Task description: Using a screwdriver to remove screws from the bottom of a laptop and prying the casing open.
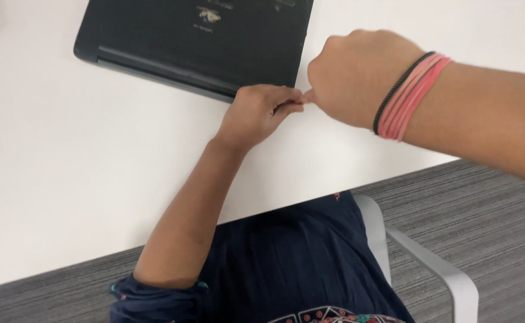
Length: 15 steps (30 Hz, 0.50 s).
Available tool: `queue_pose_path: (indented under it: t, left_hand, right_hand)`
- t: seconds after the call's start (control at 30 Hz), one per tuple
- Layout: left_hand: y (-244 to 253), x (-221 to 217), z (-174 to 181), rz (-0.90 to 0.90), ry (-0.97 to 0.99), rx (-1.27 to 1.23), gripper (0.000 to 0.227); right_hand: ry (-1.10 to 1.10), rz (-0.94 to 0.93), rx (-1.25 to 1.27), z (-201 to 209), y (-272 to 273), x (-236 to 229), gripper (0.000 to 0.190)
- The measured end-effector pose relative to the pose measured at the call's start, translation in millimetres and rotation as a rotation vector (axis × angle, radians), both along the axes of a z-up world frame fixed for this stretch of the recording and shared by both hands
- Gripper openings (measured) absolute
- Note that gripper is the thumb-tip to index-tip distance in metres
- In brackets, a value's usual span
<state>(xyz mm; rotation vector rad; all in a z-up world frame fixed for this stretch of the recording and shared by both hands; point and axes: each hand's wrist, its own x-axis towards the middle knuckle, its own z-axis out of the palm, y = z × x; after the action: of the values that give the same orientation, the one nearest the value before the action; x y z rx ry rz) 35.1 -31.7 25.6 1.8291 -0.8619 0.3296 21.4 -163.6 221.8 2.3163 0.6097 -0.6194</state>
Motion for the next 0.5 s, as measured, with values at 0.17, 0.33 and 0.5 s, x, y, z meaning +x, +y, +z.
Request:
queue_pose_path:
  t: [0.17, 0.33, 0.5]
  left_hand:
    - [5.5, 0.3, 6.3, -0.001, 0.054, -0.026, 0.020]
    - [11.5, -3.7, 30.2, -0.061, 0.335, 0.090, 0.020]
    - [8.3, -9.9, 28.7, -0.066, 0.451, 0.080, 0.007]
  right_hand:
    - [-0.100, 0.099, 0.082, -12.9, -1.6, 3.1, 0.019]
    - [-0.102, 0.264, 0.262, -20.4, 0.3, 6.9, 0.019]
    - [-0.084, 0.315, 0.258, -23.1, -0.4, 8.3, 0.018]
